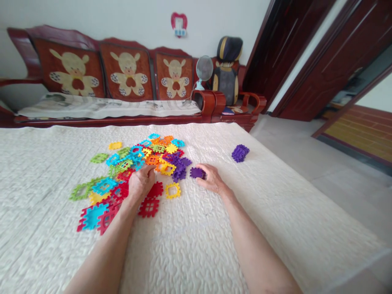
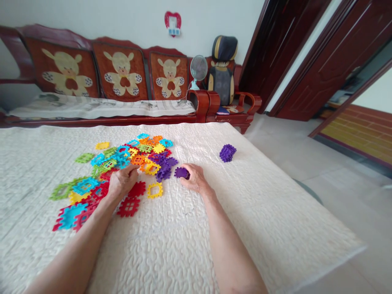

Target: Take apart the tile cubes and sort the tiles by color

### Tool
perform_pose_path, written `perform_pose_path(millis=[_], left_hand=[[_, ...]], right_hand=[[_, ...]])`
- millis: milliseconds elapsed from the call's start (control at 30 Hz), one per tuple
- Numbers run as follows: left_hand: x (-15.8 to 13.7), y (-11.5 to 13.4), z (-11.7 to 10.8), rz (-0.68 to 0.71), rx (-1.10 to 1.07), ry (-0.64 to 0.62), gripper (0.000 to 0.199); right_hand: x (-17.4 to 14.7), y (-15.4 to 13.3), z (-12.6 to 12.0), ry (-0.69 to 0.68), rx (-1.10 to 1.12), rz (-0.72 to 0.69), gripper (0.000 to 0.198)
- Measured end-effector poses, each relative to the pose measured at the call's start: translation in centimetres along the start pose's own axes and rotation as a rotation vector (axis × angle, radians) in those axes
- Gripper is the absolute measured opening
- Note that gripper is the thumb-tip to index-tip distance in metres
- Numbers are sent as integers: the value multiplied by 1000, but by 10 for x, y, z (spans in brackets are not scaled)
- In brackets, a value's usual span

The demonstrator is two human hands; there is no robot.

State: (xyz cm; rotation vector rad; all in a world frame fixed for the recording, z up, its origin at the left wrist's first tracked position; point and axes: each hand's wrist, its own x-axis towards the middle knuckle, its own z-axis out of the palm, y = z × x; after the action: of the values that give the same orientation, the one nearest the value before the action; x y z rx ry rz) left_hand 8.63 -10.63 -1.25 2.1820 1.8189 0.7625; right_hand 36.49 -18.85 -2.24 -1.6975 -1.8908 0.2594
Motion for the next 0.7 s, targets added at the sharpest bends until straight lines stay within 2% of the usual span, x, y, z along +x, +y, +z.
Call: perform_pose_path(millis=[233,400,700], left_hand=[[0,-2,0,15,1,-14,41],[2,-5,4,23,8,-14,40],[-2,5,6,89,29,-53,40]], right_hand=[[-4,5,1,72,42,72,51],[-4,5,1,22,1,32,57],[0,15,8,55,-2,-19,53]])
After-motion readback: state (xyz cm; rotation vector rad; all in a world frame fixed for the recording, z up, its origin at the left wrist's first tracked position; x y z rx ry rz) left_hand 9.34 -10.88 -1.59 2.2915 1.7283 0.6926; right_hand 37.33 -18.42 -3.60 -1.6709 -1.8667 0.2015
